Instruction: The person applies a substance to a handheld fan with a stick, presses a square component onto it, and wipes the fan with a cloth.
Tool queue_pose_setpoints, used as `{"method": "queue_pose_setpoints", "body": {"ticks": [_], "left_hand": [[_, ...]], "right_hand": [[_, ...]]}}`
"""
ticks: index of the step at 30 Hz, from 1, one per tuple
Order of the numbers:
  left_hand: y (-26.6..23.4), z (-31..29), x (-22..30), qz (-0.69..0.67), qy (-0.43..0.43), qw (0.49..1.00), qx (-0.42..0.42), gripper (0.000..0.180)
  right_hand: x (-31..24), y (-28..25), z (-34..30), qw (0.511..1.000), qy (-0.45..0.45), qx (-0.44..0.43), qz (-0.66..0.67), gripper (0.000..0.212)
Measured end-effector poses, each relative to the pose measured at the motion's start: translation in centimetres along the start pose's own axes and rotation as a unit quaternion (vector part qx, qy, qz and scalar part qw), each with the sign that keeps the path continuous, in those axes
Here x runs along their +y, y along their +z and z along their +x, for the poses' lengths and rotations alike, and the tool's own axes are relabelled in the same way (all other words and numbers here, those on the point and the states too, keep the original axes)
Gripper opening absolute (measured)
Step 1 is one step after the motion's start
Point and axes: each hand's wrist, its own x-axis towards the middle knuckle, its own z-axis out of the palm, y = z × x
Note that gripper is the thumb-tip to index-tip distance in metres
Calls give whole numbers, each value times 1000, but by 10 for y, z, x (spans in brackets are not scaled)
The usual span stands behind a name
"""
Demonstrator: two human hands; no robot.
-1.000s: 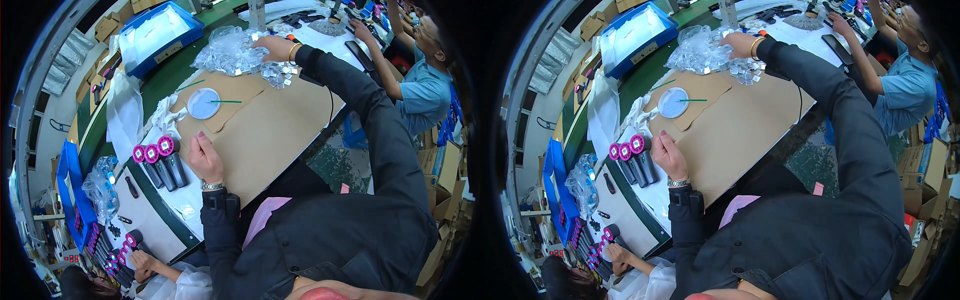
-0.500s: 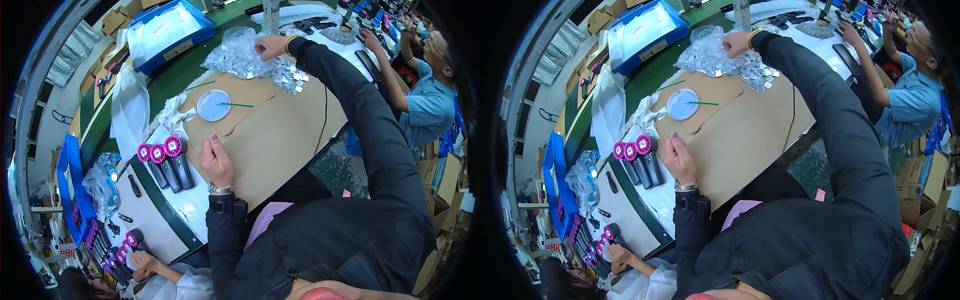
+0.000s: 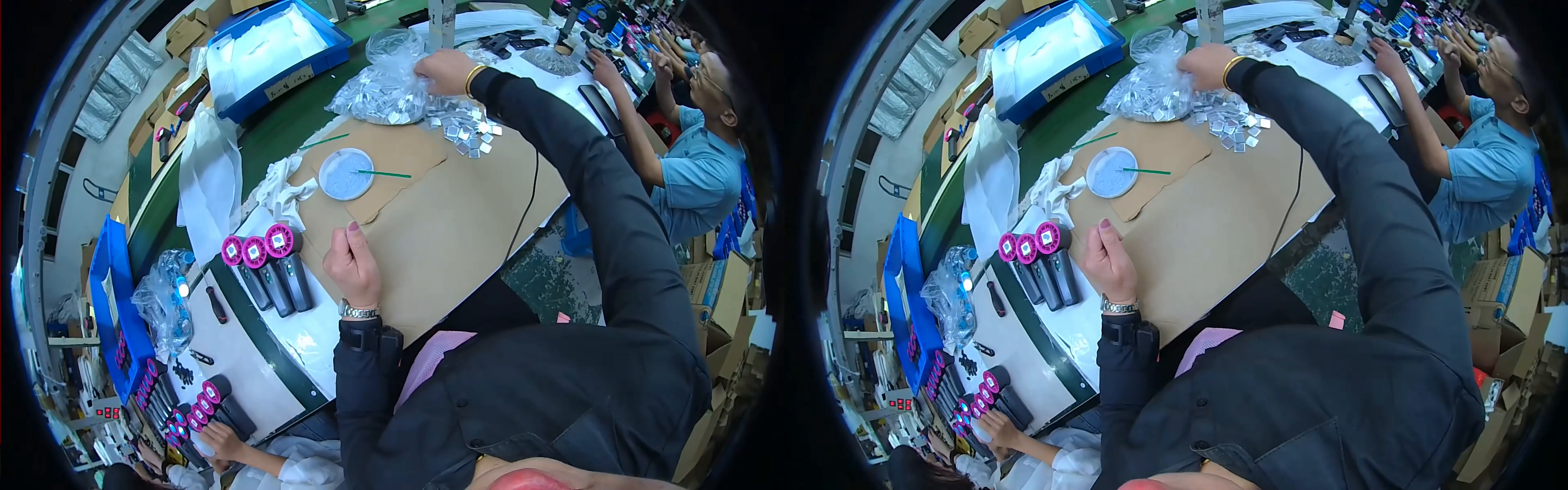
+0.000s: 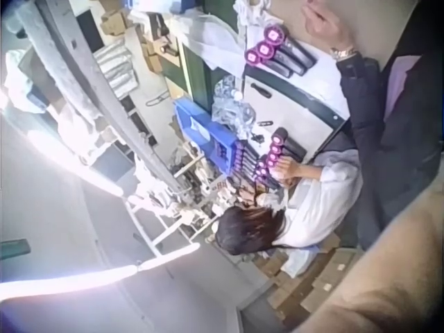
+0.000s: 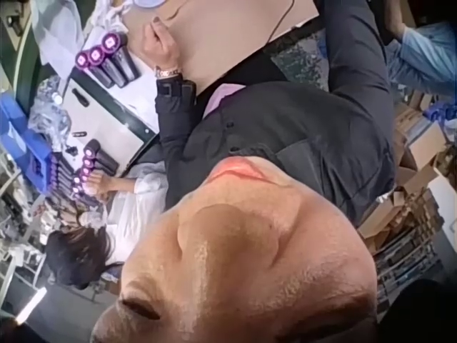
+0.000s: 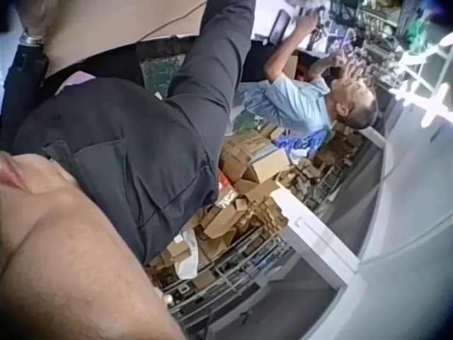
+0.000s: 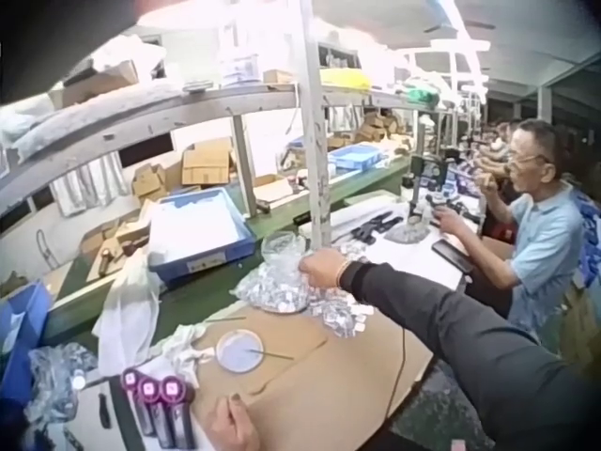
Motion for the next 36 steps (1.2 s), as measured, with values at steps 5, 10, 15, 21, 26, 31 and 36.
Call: {"method": "queue_pose_setpoints", "body": {"ticks": [5, 10, 15, 21, 26, 31, 36], "left_hand": [[8, 7, -4, -3, -6, 1000, -2, 37], [2, 14, -8, 13, -8, 1000, -10, 31], [-20, 2, -14, 85, -15, 996, -6, 14], [4, 9, 0, -25, 16, 999, 24, 15], [-18, 3, 7, 26, -8, 1000, 5, 28], [-7, 11, 5, 8, 4, 1000, 1, 31], [-7, 14, 5, -3, -1, 1000, -2, 29]], "right_hand": [[7, 12, 6, 992, -66, 78, -78, 25], [38, -5, 35, 984, -132, 31, 111, 21], [41, 34, 61, 993, -26, -78, 84, 46], [199, 124, 69, 998, -35, 44, -24, 59], [155, 175, 114, 992, -42, 107, 45, 54], [193, 171, 117, 997, -26, 56, 51, 53], [196, 173, 120, 991, -72, 41, 105, 51]]}}
